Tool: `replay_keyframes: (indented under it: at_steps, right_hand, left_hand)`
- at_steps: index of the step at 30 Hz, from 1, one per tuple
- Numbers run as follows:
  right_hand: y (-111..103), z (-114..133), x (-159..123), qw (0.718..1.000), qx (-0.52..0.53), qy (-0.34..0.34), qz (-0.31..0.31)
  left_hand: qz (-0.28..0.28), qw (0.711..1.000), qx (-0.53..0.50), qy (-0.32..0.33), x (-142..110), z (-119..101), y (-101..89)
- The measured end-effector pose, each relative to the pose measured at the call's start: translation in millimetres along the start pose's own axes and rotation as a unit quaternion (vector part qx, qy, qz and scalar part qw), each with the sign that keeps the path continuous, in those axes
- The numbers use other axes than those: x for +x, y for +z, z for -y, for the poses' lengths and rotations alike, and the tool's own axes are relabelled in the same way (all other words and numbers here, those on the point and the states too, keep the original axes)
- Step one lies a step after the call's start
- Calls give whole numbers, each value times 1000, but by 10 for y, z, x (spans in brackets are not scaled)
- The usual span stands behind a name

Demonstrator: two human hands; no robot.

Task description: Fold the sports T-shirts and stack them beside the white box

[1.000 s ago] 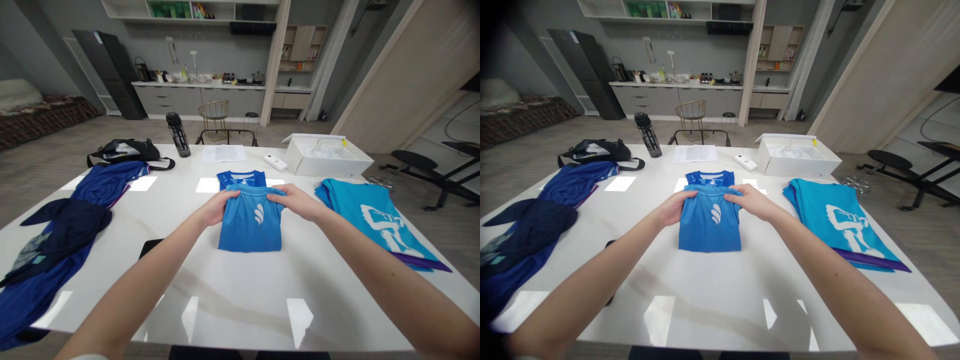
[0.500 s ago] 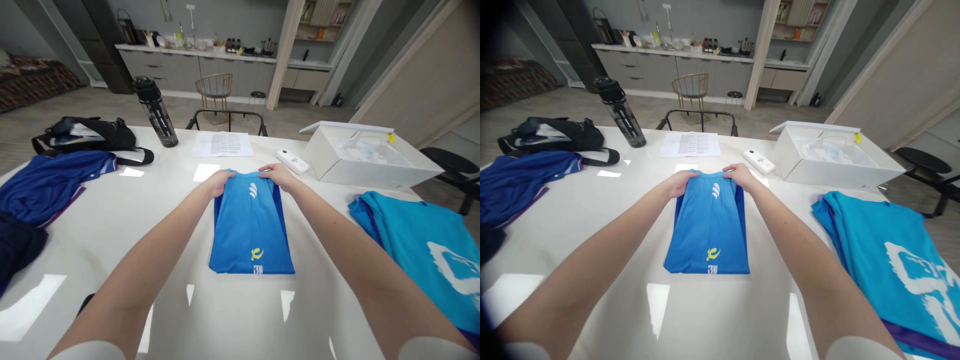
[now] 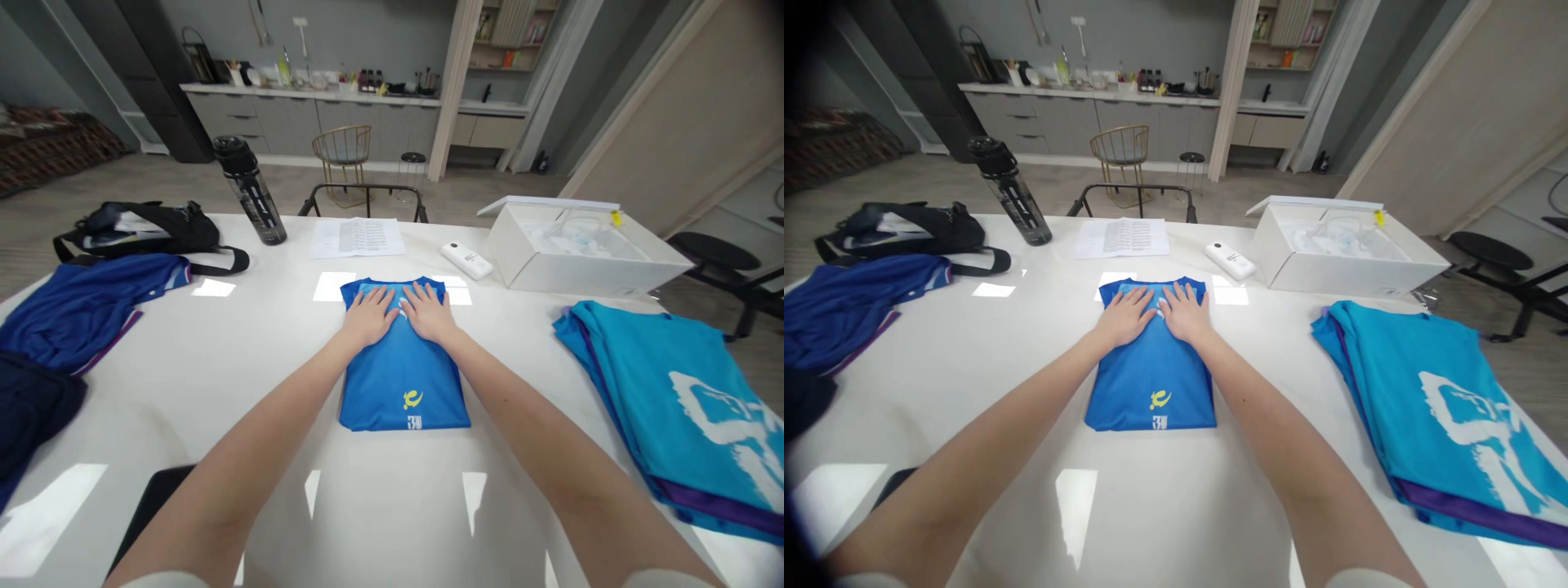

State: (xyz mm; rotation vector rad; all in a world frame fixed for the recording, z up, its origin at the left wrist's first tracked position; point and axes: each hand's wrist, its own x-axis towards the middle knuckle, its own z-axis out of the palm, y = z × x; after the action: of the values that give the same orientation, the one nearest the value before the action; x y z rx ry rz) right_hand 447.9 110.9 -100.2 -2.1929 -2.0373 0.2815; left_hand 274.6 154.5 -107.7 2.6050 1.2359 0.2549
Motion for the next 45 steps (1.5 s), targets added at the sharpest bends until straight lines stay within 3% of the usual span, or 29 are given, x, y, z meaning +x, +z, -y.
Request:
replay_keyframes:
  at_steps: [4,12,17,22,28,32,36,40,45]
  right_hand:
    - [1,-53,86,998,-7,62,25]
    - [-12,-133,92,998,-26,58,27]
    - [-19,-166,111,998,-13,55,23]
    - [-13,-204,160,998,-7,44,32]
    - [-213,-352,269,999,11,54,0]
    - [-394,-550,432,997,11,54,51]
    - [-505,-698,685,991,12,87,101]
    - [-557,-731,880,980,45,52,186]
    - [-489,-646,802,963,236,31,127]
  left_hand:
    - [16,999,2,-48,96,114,3]
    - [5,997,19,-79,161,319,-1]
    - [-30,994,35,-96,109,387,-64]
    - [48,991,22,-123,128,481,-125]
    - [-1,988,9,-153,298,608,-316]
    - [64,980,6,-187,500,733,-506]
    - [132,972,-59,-183,659,833,-583]
    - [138,968,-171,-118,687,875,-570]
    - [101,932,-324,-130,547,812,-602]
